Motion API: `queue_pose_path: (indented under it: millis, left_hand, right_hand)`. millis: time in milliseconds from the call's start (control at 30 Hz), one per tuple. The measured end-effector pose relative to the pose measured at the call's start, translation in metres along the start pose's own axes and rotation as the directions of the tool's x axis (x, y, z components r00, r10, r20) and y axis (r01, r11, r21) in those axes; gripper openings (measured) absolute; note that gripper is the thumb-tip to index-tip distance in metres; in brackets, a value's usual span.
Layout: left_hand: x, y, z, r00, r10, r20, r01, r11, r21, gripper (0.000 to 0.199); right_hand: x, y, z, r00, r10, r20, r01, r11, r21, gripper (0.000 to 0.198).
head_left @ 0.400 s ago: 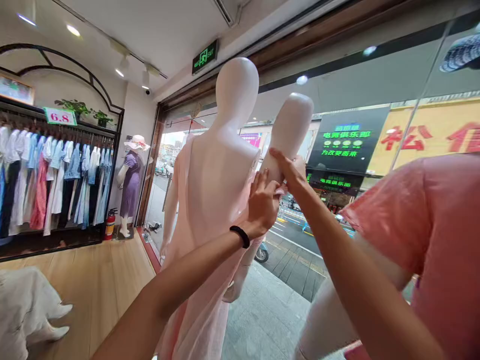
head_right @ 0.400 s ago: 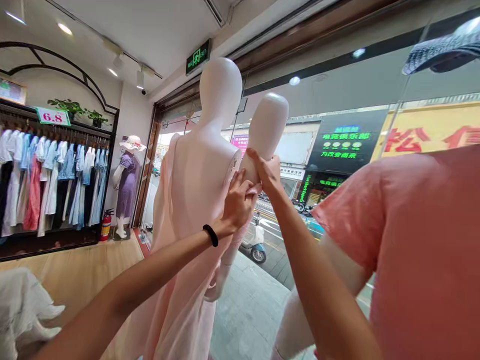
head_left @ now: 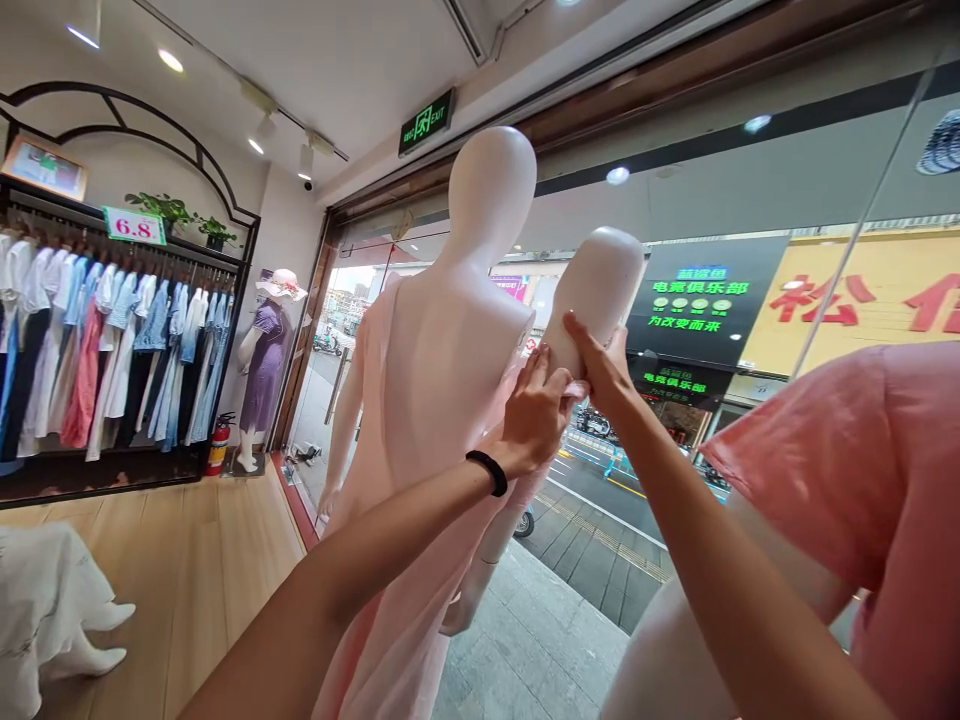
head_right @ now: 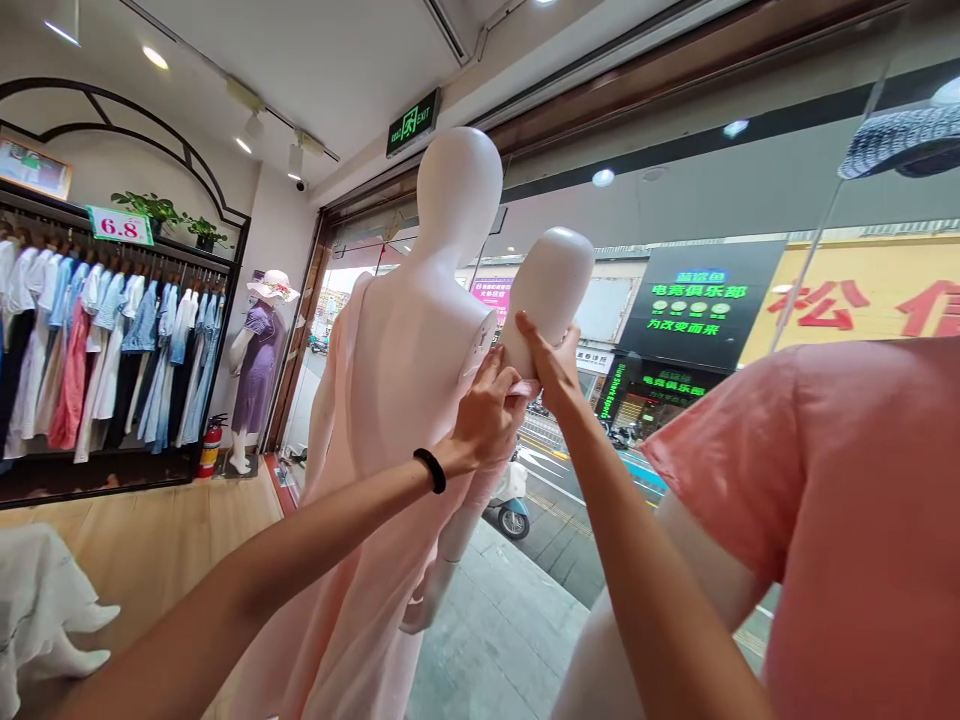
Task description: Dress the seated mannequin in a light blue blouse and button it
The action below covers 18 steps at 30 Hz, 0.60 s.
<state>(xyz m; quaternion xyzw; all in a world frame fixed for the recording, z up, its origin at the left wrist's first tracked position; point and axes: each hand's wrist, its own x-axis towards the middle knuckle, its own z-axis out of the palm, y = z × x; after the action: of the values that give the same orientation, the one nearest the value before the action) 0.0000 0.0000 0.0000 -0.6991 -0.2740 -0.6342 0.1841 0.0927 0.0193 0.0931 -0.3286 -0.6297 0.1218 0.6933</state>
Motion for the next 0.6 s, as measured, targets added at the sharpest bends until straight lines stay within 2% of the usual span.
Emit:
queue_pose_path:
  millis: [100,200,267,500,600]
  left_hand:
    - [0.003,-0.003,0.002,0.997,0.022,-0.071,-0.014,0.992,0.122,0.022]
    - [0.005,-0.002,0.003,0.987,0.137,-0.083,-0.113,0.963,0.245,0.021]
    - [0.005,0.002,0.002,0.982,0.166,-0.089,-0.134,0.946,0.295,0.021]
    - [-0.001,0.008,0.010,0.991,0.084,-0.106,-0.040,0.932,0.360,0.021]
    - [-0.003,0.002,0.012,0.977,0.146,-0.155,-0.077,0.920,0.384,0.020]
  right_hand:
    - [-0.001,-0.006,-0.001,1.000,0.017,-0.016,-0.017,0.999,0.033,0.060]
    - [-0.006,-0.008,-0.002,0.998,0.027,0.059,-0.031,0.997,0.077,0.050]
    - [-0.010,-0.006,-0.003,0.994,0.028,0.108,-0.040,0.993,0.111,0.046]
    - [-0.009,0.003,-0.005,0.983,0.043,0.181,-0.061,0.994,0.093,0.055]
    - [-0.010,0.002,-0.005,0.977,0.020,0.211,-0.041,0.994,0.096,0.053]
